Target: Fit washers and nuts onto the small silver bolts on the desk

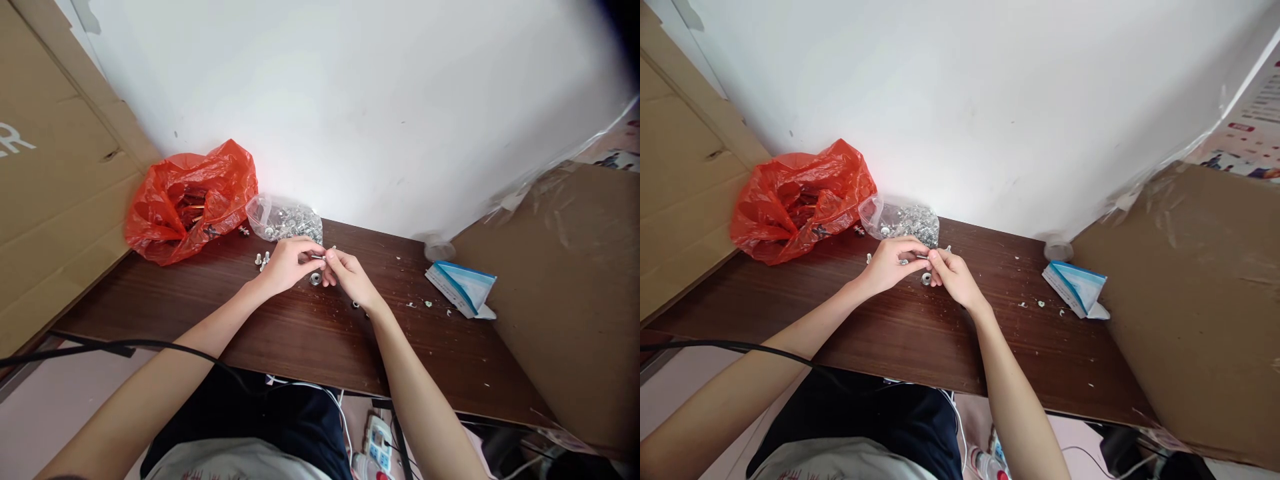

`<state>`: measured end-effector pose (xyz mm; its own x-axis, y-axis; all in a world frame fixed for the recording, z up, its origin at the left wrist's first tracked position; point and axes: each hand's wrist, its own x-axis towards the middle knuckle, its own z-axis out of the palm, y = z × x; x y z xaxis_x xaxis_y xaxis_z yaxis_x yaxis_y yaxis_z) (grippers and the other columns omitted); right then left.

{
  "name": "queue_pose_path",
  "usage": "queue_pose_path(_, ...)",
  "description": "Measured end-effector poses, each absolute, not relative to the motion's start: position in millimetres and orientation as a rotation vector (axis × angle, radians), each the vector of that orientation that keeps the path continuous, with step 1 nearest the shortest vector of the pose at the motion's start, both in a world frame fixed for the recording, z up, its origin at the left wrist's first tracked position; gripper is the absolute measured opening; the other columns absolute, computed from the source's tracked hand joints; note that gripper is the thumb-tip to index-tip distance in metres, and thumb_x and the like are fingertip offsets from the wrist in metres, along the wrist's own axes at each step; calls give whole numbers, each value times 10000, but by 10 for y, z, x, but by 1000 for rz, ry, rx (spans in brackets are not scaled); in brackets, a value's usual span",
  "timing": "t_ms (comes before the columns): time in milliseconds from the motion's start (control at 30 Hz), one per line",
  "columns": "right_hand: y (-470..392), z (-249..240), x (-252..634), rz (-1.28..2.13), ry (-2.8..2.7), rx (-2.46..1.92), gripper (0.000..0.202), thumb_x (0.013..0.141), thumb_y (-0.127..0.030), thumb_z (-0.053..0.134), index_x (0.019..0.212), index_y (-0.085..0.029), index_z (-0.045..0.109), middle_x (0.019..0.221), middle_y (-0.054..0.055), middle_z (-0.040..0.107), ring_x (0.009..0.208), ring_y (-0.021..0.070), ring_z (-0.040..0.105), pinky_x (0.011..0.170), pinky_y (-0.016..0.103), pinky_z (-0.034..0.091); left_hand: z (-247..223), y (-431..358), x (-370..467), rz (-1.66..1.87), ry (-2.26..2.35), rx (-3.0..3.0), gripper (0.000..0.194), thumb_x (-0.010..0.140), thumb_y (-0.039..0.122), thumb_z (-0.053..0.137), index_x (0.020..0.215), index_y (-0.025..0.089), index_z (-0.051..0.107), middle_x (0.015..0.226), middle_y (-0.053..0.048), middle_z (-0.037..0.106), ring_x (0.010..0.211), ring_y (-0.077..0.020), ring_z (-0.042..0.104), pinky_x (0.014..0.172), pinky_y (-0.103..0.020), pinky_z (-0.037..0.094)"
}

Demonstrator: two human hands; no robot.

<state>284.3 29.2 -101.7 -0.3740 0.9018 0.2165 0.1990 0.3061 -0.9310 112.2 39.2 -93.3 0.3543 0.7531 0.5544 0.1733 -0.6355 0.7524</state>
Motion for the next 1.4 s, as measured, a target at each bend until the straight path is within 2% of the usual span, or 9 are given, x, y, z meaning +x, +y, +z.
queue_pose_path(133,293,-1020,2842,1142,-1775,-983,493,893,-633,407,692,-195,509,485,-43,478,499,126,516,574,272,424,-926,385,1125,1275,798,2035,97,794,161,669,876,132,710,856,-68,665,772,-143,644,653,-245,576)
queue_pose_path(333,300,-1044,2825,1093,-1765,-1008,545,918,-612,372,584,-192,468,473,-31,465,505,119,512,594,267,411,-927,384,1125,1290,799,2036,95,795,153,662,875,132,709,846,-65,671,758,-135,646,640,-235,575)
queue_pose_path(867,318,-1137,2768,1002,-1690,-1006,533,913,-634,356,597,-211,430,473,-39,439,490,128,484,584,281,412,-909,378,1127,1312,810,2167,79,829,156,617,873,134,679,812,-50,664,720,-112,612,613,-210,528)
queue_pose_path(1167,305,-1102,2728,1152,-1596,-958,580,878,-690,356,550,-214,402,416,-50,391,440,124,466,560,284,409,-910,376,1133,1323,775,2123,87,805,125,622,879,131,668,844,-57,666,767,-120,627,648,-219,543)
queue_pose_path(1300,303,-1069,2736,1184,-1592,-949,596,889,-702,280,635,-202,482,453,-38,450,471,128,480,582,285,431,-915,382,1130,1368,791,2124,101,801,113,612,885,139,662,849,-46,654,753,-109,623,686,-231,562)
queue_pose_path(1400,318,-1049,2771,1107,-1590,-975,537,893,-679,317,759,-202,525,498,-38,510,494,130,491,587,281,443,-907,381,1132,1402,775,2109,105,810,107,592,888,141,654,870,-49,634,784,-116,618,705,-237,571)
